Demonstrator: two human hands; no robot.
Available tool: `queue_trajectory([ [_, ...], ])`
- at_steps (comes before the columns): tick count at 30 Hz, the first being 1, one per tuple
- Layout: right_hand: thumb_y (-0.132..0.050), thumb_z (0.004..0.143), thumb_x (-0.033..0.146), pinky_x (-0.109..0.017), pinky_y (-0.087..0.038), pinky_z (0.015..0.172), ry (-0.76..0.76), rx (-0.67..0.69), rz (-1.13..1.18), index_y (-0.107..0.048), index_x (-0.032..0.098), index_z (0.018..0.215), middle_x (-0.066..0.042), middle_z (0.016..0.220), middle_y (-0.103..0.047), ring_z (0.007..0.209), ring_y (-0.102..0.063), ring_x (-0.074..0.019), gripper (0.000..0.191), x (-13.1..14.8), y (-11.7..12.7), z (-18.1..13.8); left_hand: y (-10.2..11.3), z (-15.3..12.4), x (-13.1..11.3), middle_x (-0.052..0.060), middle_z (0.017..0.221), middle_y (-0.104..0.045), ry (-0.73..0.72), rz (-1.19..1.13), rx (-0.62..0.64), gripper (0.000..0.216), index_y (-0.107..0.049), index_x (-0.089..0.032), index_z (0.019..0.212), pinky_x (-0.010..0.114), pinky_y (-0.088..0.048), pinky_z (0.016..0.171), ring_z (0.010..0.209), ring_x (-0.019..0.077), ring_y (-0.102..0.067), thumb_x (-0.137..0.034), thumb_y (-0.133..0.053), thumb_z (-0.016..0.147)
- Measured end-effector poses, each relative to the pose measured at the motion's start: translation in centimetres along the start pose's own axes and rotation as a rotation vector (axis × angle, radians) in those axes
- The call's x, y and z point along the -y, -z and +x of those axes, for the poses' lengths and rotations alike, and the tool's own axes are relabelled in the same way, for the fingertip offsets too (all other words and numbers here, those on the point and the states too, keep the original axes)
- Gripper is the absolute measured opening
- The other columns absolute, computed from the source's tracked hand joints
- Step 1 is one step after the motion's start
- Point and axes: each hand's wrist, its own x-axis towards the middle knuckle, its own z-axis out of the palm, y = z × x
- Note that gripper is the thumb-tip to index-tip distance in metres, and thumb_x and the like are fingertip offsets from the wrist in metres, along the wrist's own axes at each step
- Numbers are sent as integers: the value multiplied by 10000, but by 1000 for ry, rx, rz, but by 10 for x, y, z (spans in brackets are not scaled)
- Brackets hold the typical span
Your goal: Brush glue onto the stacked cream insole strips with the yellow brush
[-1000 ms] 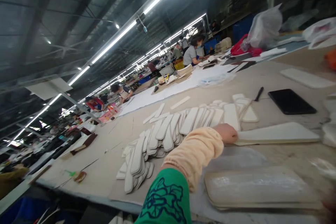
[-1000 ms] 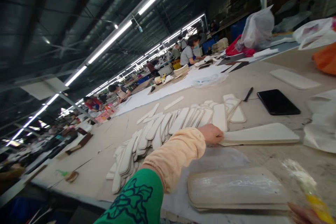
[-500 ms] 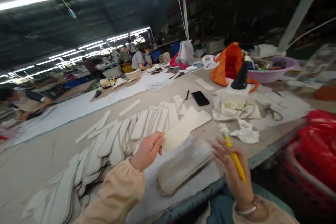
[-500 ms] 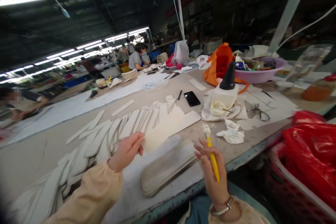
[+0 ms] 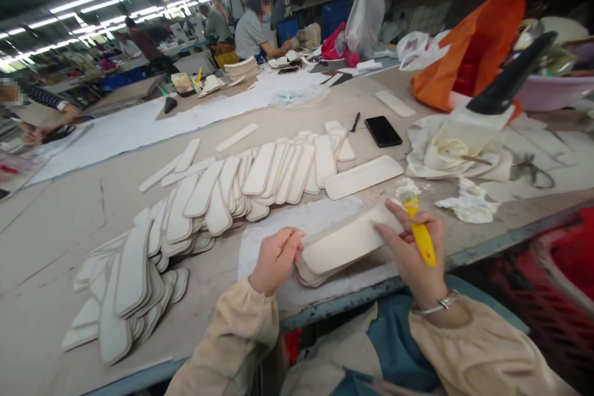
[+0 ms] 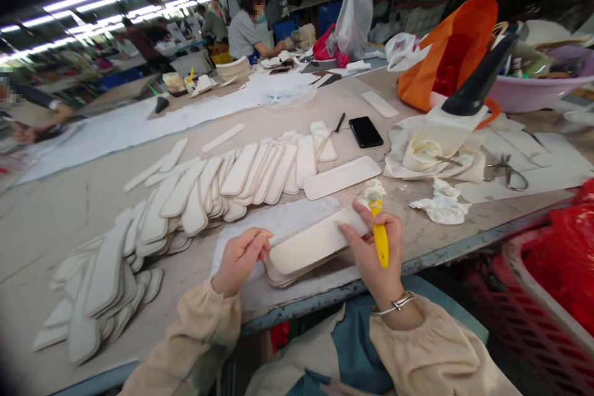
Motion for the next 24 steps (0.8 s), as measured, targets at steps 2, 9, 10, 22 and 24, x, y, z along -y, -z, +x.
queue_trajectory([
  [2,-818,677,371,-372,-562,709,-5,11,-60,-337,254,931,-140,1171,-673,1006,-671,-256,557,-4,-4,0,4,-4,17,3,723,-654,22,-18,-139,364,-639,-177,931,220,-479,565,588,111,-601,-434,-382,951],
  [9,-782,707,433,-366,-556,681,39,37,-269,-393,237,988,-144,1153,-681,890,-689,-236,518,-17,-5,-4,4,-35,49,11,742,-661,-65,38,-222,176,-649,-191,922,233,-499,588,626,121,-610,-306,-517,908],
  [10,-781,710,425,-366,-552,689,56,35,-304,-401,236,986,-142,1155,-680,899,-687,-238,506,-18,-5,-5,5,-39,48,17,755,-662,-106,55,-215,141,-653,-196,906,242,-502,613,652,126,-612,-280,-540,892],
  [22,-732,763,402,-304,-480,551,182,21,-631,-473,225,1008,-113,1181,-669,500,-553,-114,398,-9,-10,-12,3,-59,59,58,904,-623,-439,246,-114,291,-639,-214,1053,249,-526,689,807,140,-607,-61,-587,811],
  [24,-727,767,398,-298,-475,541,182,25,-673,-479,227,999,-105,1193,-663,442,-500,-85,380,-6,-12,-12,1,-58,59,55,904,-616,-455,243,-101,316,-636,-214,1063,240,-519,687,806,135,-599,-40,-591,802],
])
